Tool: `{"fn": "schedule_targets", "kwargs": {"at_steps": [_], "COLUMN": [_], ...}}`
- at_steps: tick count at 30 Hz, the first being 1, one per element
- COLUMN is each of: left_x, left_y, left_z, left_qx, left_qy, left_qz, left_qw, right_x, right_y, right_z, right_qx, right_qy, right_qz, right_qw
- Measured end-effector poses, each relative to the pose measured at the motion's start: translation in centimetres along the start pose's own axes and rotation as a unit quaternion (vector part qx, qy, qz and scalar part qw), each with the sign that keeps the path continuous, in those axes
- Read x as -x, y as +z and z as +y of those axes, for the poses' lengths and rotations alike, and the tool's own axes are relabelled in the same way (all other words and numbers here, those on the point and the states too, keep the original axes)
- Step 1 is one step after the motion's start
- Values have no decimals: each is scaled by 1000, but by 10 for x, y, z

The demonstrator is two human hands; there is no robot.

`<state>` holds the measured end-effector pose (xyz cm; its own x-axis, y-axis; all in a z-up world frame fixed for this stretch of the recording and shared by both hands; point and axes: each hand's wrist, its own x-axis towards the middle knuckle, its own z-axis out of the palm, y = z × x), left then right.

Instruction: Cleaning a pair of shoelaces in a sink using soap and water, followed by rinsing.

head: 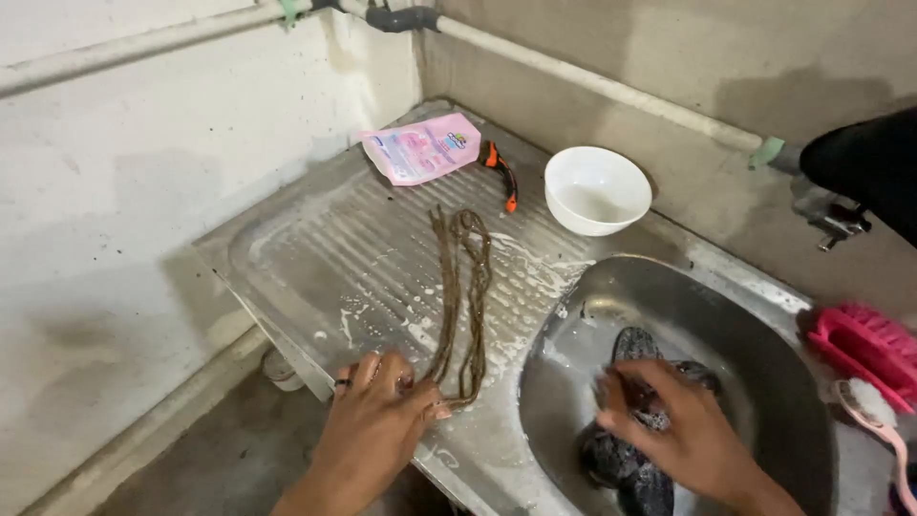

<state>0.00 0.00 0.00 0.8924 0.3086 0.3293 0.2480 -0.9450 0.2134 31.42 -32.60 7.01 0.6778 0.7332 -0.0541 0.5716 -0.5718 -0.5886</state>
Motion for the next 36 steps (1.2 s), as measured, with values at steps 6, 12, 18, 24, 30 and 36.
{"fn": "schedule_targets", "kwargs": {"at_steps": [6, 12, 18, 24, 30, 36], "left_x": [5, 1, -40, -101, -108, -104], "left_y": [-9, -23, -45, -37, -7, 52], "left_z": [-18, -68, -119, -126, -142, -163], "left_qx": [-7, 4, -26, 96, 81, 36], "left_qy": [20, 40, 148, 201, 208, 200], "left_qz": [28, 21, 0, -69, 36, 88], "left_qw": [999, 999, 989, 972, 974, 975], "right_x": [-82, -142, -153, -157, -207, -259], "right_y": [50, 105, 83, 43, -10, -40], "right_z": [-130, -198, -165, -137, -72, -55], "right_qx": [148, 271, 316, 305, -97, -299], "right_qy": [-186, -237, -37, 134, 194, 280], "right_qz": [79, 15, 25, 59, 240, 367], "right_qw": [968, 933, 948, 941, 946, 835]}}
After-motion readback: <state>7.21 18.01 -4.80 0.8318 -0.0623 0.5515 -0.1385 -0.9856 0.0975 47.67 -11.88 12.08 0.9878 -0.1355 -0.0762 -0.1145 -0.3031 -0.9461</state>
